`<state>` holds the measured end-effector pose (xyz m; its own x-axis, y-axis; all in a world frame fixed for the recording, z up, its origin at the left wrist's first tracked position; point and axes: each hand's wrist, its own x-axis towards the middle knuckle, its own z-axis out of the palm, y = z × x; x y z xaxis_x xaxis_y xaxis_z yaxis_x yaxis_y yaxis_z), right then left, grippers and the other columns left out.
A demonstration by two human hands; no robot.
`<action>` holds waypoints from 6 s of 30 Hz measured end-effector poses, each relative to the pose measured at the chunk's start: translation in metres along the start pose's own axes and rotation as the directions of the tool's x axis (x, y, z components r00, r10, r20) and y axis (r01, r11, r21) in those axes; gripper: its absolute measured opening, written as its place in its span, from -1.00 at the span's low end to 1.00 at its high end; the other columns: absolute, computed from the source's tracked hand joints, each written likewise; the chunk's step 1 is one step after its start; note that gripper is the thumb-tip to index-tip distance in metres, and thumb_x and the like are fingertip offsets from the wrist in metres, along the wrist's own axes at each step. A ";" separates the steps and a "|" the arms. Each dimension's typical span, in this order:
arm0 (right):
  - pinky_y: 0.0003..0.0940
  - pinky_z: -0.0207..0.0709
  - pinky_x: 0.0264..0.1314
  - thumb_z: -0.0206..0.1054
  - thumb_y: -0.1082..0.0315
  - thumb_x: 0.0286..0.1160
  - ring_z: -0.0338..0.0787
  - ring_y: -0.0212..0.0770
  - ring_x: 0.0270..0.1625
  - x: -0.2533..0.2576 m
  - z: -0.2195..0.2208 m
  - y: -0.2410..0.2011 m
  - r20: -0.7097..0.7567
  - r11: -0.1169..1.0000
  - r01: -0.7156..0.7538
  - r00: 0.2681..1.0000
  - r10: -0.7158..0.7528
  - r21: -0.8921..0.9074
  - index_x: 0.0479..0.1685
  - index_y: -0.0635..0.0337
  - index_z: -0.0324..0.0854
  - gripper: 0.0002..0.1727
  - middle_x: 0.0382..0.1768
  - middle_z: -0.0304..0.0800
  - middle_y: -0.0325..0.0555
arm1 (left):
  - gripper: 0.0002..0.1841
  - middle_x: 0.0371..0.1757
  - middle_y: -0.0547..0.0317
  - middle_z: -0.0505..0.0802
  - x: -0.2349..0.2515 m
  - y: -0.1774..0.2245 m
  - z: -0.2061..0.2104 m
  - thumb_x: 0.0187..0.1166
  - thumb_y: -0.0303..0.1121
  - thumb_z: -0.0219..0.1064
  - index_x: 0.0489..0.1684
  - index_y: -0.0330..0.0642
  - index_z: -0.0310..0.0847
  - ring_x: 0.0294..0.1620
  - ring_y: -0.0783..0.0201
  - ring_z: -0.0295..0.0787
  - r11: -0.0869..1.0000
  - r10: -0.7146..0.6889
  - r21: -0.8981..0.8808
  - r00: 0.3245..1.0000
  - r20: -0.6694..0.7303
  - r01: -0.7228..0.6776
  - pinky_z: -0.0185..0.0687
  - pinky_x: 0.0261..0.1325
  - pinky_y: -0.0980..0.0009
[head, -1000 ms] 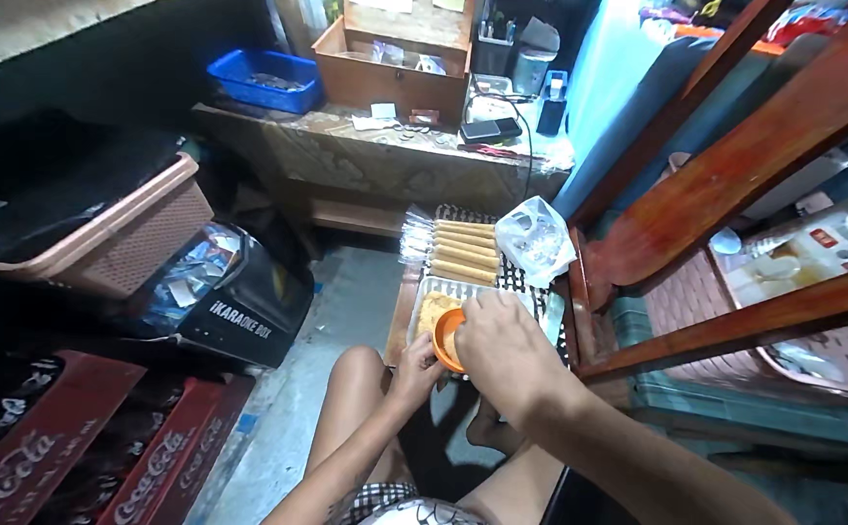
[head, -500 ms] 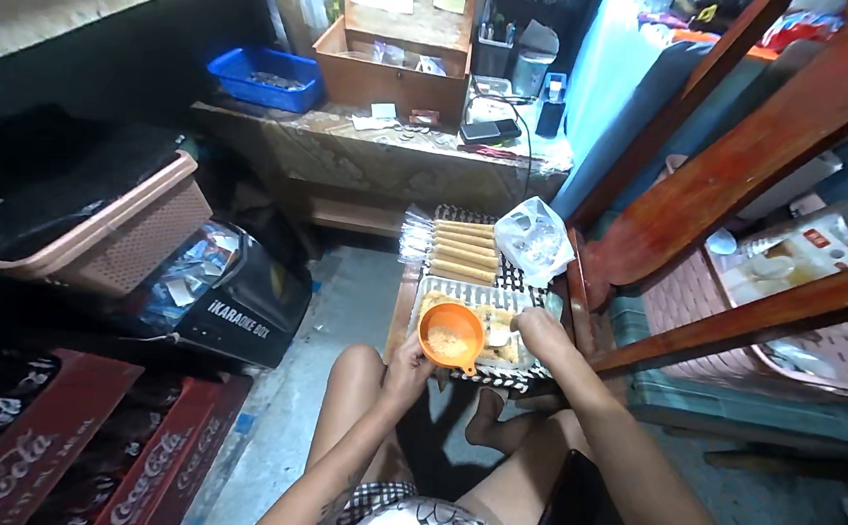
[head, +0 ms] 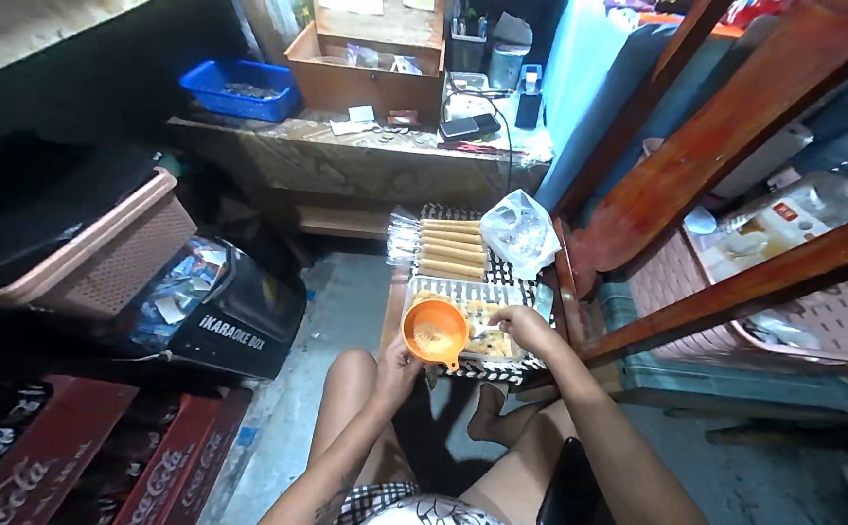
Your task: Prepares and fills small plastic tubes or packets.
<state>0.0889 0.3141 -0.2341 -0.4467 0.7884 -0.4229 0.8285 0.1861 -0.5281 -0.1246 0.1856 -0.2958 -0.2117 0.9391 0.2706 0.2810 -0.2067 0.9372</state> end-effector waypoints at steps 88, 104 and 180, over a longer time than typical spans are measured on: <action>0.28 0.11 0.76 0.15 0.35 0.63 0.39 0.40 0.70 -0.100 0.006 -0.072 -0.882 0.864 0.211 0.020 -0.472 -0.457 0.55 0.53 0.43 -0.44 0.53 0.54 0.44 | -0.80 -0.10 0.17 0.84 0.091 0.135 0.035 0.27 -0.56 0.61 -0.20 -0.32 0.78 -0.04 0.52 0.75 0.990 0.083 -0.118 0.997 -0.007 -0.083 0.67 0.13 0.49; 0.45 0.09 0.69 0.05 0.43 0.60 0.52 0.29 0.65 -0.104 -0.003 -0.072 -0.849 0.853 0.176 0.119 -0.514 -0.492 0.48 0.37 0.60 -0.50 0.49 0.67 0.19 | -0.83 -0.14 0.19 0.84 0.094 0.141 0.035 0.42 -0.35 0.56 -0.20 -0.26 0.82 -0.01 0.44 0.71 0.994 0.103 -0.032 0.991 0.087 -0.100 0.57 0.16 0.41; 0.03 0.47 0.46 0.03 0.53 0.79 0.72 0.13 0.32 -0.027 0.009 -0.009 -0.174 0.978 -0.195 0.963 0.206 0.074 0.45 0.27 0.61 -0.61 0.28 0.74 0.26 | -0.85 -0.01 0.10 0.80 0.132 0.115 -0.019 0.57 -0.48 0.41 -0.03 -0.34 0.75 -0.01 0.45 0.74 0.995 0.090 0.017 0.976 0.200 -0.095 0.64 0.16 0.48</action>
<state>0.0907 0.2859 -0.2248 -0.2011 0.8995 -0.3878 0.8724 -0.0156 -0.4886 -0.1378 0.2806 -0.1486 0.0064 0.9525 0.3043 0.3158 -0.2907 0.9032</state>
